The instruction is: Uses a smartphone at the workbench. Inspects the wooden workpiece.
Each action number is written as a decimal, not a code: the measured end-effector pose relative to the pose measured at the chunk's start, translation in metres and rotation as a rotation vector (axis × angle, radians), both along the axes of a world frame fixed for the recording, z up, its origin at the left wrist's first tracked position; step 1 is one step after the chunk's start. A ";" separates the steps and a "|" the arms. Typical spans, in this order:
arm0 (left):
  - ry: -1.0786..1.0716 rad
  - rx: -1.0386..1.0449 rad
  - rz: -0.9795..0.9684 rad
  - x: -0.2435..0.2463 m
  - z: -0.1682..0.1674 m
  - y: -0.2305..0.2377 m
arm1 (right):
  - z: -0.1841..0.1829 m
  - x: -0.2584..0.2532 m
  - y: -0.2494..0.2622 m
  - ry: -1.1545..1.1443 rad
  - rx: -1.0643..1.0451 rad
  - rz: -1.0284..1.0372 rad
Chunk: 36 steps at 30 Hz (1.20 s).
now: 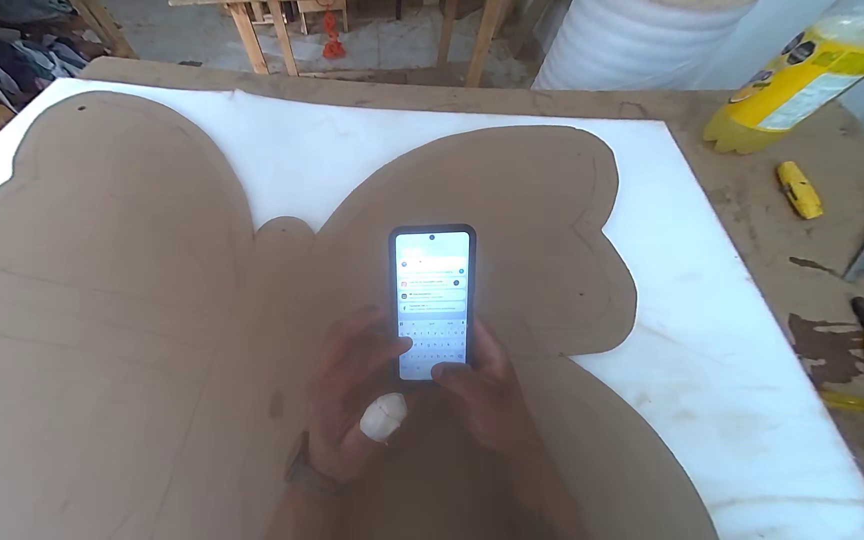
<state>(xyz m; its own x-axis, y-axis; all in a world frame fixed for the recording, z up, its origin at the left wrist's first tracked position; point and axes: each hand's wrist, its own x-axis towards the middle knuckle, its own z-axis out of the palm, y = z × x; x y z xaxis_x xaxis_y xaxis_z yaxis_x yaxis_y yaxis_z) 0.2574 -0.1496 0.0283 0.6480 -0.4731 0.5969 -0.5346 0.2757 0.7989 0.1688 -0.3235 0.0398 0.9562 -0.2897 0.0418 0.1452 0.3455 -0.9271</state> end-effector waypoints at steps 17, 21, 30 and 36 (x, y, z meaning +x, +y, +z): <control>-0.022 0.038 -0.015 -0.002 0.000 0.002 | 0.006 0.001 0.006 0.051 -0.103 -0.075; -0.047 0.043 -0.037 0.000 0.001 0.000 | 0.005 0.002 0.004 0.056 -0.108 -0.118; -0.045 0.028 -0.048 0.000 -0.001 -0.001 | 0.000 0.002 0.000 0.048 0.060 -0.107; -0.030 0.011 -0.063 0.000 0.000 -0.001 | -0.003 0.003 -0.001 -0.026 0.098 -0.058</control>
